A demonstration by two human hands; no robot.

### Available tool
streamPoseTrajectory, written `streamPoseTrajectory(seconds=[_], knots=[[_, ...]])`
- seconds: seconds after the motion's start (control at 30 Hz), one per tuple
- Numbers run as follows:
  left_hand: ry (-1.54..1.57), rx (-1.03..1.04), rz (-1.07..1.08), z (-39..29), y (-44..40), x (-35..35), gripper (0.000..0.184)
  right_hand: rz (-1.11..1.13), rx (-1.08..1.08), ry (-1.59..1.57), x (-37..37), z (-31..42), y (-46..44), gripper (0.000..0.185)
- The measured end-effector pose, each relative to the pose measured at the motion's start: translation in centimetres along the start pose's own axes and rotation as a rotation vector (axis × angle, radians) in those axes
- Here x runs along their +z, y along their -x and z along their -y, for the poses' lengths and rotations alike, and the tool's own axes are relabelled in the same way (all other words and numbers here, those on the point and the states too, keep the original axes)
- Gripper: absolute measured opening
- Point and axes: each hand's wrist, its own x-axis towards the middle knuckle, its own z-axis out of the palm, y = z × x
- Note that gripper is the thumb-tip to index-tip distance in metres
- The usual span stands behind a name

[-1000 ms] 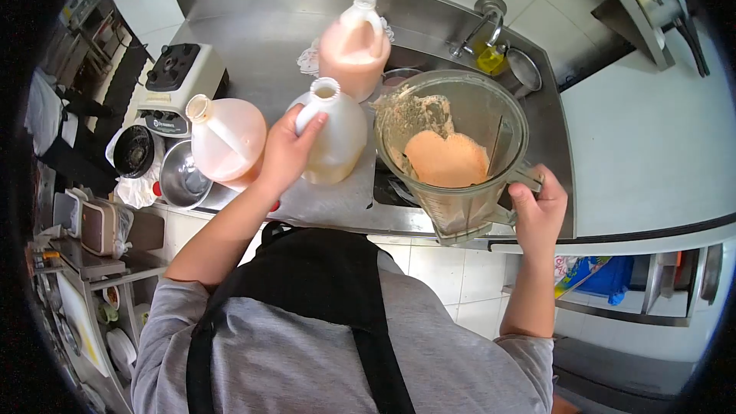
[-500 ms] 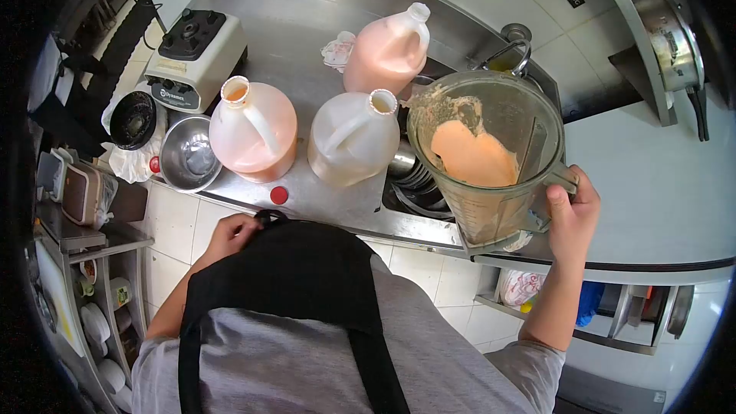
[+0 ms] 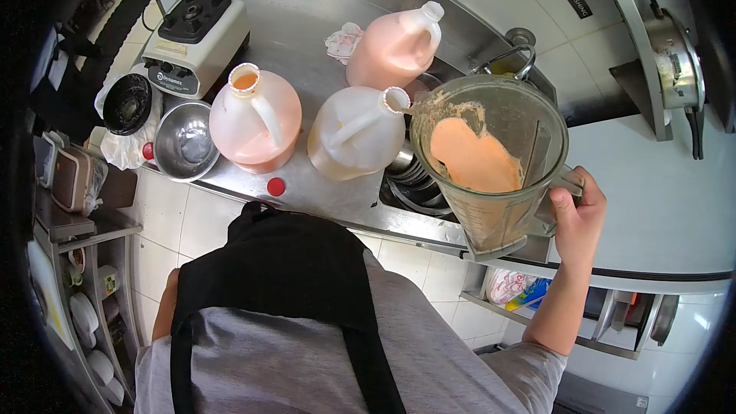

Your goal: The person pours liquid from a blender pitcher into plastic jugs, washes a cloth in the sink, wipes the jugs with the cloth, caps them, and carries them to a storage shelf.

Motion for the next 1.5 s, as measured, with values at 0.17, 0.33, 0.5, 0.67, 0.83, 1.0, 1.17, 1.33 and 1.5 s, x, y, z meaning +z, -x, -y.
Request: streamPoseTrajectory(seconds=[0.17,0.33,0.5,0.67,0.83,1.0,1.17,1.33,1.5], knots=[[-0.025,-0.006,-0.144,-7.5,2.8,-2.0,0.04,0.022,0.004,0.012,0.3,0.7,-0.5,0.051],[-0.046,0.01,-0.109,-11.3,4.1,-2.0,0.042,0.048,0.115,-0.016,-0.2,1.5,-0.8,0.051],[-0.023,0.043,-0.09,-9.2,3.1,-0.7,0.043,0.044,0.052,0.06,0.0,2.0,-1.2,0.051],[-0.072,0.016,-0.124,-11.7,5.8,-1.3,0.046,0.064,0.05,0.055,0.0,2.3,-1.7,0.05],[-0.007,0.033,-0.124,-10.5,5.0,-1.1,0.045,0.073,0.1,0.019,0.0,2.8,-2.1,0.05],[-0.098,0.096,-0.104,-10.6,4.6,-1.1,0.044,0.069,0.086,0.047,0.1,2.9,-2.3,0.05],[-0.092,0.074,-0.109,-10.9,4.5,-0.9,0.045,0.068,0.091,0.054,0.1,3.1,-2.4,0.051],[-0.036,0.004,-0.129,-11.3,5.1,-1.0,0.046,0.086,0.108,0.057,-0.2,3.1,-2.7,0.051],[-0.054,-0.004,-0.111,-12.4,5.5,-1.4,0.046,0.084,0.102,0.072,-0.1,3.5,-2.8,0.051]])
